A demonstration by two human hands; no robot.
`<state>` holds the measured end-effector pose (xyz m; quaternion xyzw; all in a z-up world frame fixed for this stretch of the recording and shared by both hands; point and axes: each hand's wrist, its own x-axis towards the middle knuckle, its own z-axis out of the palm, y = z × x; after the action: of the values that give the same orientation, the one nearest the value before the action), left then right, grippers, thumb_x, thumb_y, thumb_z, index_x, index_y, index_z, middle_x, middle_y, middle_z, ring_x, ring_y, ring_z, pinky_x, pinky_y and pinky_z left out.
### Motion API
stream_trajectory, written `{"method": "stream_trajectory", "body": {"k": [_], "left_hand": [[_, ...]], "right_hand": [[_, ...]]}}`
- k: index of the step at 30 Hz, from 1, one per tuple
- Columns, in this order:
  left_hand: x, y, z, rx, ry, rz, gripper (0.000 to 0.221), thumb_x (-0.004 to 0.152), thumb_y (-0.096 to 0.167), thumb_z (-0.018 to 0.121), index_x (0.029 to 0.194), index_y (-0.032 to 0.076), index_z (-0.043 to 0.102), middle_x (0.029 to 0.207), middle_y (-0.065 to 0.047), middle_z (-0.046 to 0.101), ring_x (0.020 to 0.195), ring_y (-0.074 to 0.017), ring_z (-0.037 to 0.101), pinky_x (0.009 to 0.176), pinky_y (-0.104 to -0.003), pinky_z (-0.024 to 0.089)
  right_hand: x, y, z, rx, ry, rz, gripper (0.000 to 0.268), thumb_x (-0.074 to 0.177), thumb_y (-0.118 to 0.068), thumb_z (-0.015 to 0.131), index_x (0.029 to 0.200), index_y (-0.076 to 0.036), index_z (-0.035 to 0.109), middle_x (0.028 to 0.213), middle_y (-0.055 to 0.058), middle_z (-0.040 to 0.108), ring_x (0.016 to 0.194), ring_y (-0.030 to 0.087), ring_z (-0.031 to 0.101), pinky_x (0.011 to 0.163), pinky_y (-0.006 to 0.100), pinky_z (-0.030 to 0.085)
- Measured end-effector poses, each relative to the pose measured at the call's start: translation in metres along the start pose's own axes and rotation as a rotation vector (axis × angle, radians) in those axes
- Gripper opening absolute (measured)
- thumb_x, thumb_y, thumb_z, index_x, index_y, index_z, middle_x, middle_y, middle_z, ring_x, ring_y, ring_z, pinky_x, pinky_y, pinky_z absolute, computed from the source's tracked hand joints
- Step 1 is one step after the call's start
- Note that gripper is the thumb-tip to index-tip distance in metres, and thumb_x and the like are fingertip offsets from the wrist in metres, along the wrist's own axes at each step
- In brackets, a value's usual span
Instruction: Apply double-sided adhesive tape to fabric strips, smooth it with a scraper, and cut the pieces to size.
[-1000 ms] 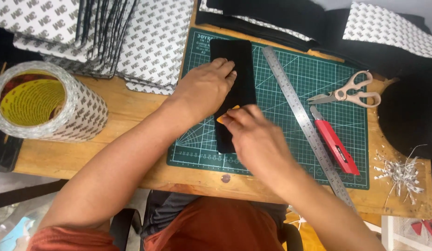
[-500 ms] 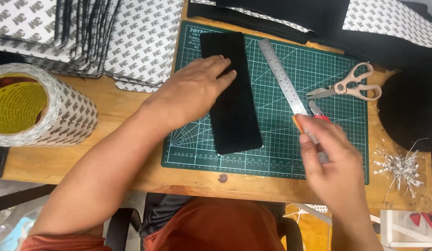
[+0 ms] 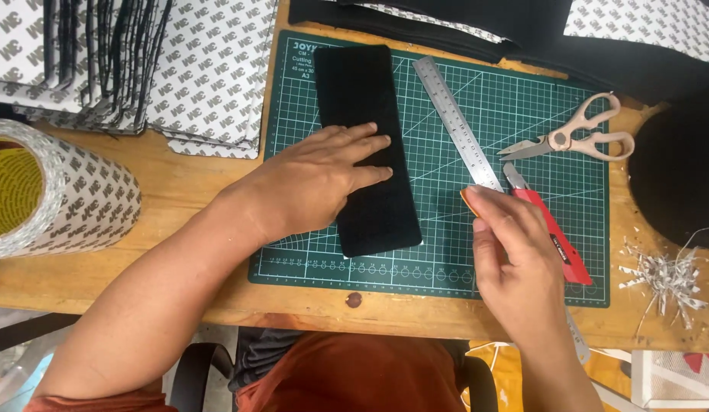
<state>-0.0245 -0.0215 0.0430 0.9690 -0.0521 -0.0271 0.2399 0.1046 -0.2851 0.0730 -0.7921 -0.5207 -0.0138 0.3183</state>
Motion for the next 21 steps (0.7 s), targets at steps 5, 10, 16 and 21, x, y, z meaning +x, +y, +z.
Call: {"method": "stream_trajectory", "body": {"k": [5,10,16,21], "left_hand": [[-0.002,0.0,-0.004,-0.018,-0.035,-0.018,0.072,0.084,-0.006,0.052,0.153,0.012,0.044,0.167,-0.015,0.026,0.156,-0.0305,0.014,0.123,-0.048,0.012],[-0.012,0.003,-0.011,-0.042,-0.128,-0.106,0.081,0.082,-0.006,0.054,0.158,0.006,0.031,0.171,-0.016,0.011,0.158,-0.0283,0.001,0.124,-0.045,0.006],[-0.009,-0.002,-0.005,0.018,-0.039,-0.087,0.081,0.086,0.01,0.061,0.158,0.0,0.027,0.17,-0.017,0.018,0.157,-0.0294,0.01,0.124,-0.045,0.011],[-0.003,-0.003,-0.006,0.061,0.022,-0.057,0.057,0.096,0.021,0.054,0.149,0.004,0.048,0.163,-0.018,0.036,0.152,-0.0346,0.029,0.119,-0.051,0.025]], "right_hand": [[-0.002,0.008,0.006,0.036,-0.008,-0.013,0.034,0.104,-0.001,0.057,0.138,-0.006,0.063,0.133,0.013,0.068,0.121,0.029,0.063,0.105,0.041,0.053],[-0.001,0.006,0.006,0.123,0.082,0.033,0.032,0.105,0.005,0.055,0.136,0.004,0.061,0.129,0.02,0.068,0.12,0.029,0.064,0.094,0.034,0.058],[0.0,0.008,0.009,0.147,0.101,0.037,0.029,0.104,0.004,0.056,0.133,0.005,0.063,0.129,0.02,0.067,0.123,0.031,0.066,0.107,0.038,0.056],[-0.003,0.014,0.01,0.218,0.132,0.169,0.03,0.105,0.003,0.057,0.135,0.002,0.063,0.132,0.018,0.066,0.12,0.025,0.064,0.088,0.028,0.055]]}}
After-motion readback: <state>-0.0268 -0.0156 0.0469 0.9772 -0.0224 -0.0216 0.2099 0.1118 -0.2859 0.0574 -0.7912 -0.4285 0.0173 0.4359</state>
